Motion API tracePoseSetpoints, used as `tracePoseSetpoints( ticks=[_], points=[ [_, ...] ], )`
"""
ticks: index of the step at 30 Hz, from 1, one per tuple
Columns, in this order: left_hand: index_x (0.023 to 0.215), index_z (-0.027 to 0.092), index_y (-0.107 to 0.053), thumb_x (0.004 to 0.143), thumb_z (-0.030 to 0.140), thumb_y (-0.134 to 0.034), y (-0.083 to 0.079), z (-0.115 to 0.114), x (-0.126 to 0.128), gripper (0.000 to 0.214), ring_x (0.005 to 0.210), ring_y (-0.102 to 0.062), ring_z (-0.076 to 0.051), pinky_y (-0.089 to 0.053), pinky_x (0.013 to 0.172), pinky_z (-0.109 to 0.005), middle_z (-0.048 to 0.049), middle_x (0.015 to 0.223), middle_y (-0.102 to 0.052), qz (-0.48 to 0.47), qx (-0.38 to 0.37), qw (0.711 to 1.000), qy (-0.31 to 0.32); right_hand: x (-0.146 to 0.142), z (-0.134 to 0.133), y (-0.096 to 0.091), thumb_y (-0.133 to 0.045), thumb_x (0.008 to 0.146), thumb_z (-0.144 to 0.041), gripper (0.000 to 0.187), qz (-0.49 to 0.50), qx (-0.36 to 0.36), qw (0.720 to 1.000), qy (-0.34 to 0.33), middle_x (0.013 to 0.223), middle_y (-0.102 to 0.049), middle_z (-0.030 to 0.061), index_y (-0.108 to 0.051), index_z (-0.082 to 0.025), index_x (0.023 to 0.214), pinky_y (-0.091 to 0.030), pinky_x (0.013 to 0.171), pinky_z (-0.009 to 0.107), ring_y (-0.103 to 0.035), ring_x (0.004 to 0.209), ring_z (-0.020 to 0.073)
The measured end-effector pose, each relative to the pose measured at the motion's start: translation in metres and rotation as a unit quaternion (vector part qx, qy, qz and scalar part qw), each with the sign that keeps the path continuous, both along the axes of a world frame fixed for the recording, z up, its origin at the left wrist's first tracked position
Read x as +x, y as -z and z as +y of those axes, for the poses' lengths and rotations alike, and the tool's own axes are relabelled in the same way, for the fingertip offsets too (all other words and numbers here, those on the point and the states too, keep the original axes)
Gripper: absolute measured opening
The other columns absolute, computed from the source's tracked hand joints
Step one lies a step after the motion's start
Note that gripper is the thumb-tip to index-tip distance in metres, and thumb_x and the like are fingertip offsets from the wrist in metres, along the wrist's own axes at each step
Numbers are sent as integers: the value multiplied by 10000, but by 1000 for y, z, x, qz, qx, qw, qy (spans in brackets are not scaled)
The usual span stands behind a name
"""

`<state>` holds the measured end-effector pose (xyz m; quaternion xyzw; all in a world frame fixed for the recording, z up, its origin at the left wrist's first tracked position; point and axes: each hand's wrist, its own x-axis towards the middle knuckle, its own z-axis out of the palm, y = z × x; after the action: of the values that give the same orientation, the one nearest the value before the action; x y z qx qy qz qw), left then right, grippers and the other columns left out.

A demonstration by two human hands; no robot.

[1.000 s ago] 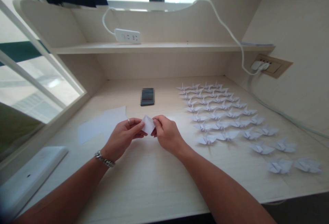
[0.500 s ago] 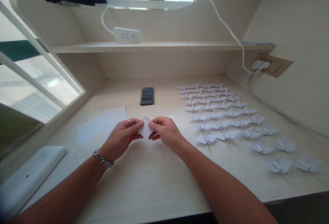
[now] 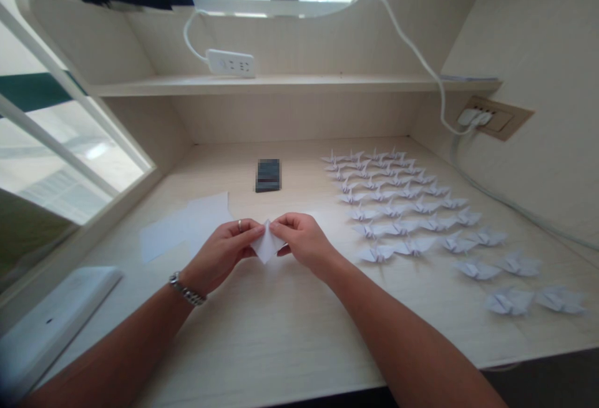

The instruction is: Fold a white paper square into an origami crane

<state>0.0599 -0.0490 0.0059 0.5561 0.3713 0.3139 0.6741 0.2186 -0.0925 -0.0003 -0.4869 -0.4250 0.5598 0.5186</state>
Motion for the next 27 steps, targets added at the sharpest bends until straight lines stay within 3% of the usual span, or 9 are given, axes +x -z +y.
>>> tracePoseSetpoints(
  ticks=[8,12,18,23,27],
  points=[
    [734,128,-634,721,352,-716,0,1,1,239,575,-483,-90,-375,540,-217,12,633,-588,40,63,997,-25,1,1,3,-644,742,-347,207,-55,14,998,-23,640,-563,-19,-599,-151,692,-473,548,240,-543,603,107],
    [687,132,-631,728,336,-689,3,3,1,215,550,-465,-91,-355,522,-221,19,595,-562,47,51,997,-32,1,0,3,-623,755,-322,177,-80,28,996,-40,648,-564,-21,-608,-152,708,-466,544,234,-541,608,105],
    [673,143,-589,750,361,-687,3,1,2,251,571,-507,-89,-407,545,-212,25,614,-560,-10,-12,1000,-24,-1,-1,3,-619,761,-324,172,-81,28,995,-43,672,-582,-15,-607,-158,719,-482,555,244,-556,621,111],
    [811,141,-620,696,350,-765,-3,2,-2,279,617,-563,-103,-461,561,-217,7,691,-626,25,25,999,3,0,1,3,-635,764,-358,209,-100,35,994,-5,676,-591,-3,-611,-157,713,-502,562,255,-564,631,121],
    [850,126,-637,705,336,-765,-3,4,-4,286,641,-588,-108,-490,589,-225,-17,725,-665,31,45,999,-4,3,1,0,-671,743,-379,228,-47,10,999,-17,719,-615,12,-644,-154,742,-513,574,257,-576,650,123]
  ],
)
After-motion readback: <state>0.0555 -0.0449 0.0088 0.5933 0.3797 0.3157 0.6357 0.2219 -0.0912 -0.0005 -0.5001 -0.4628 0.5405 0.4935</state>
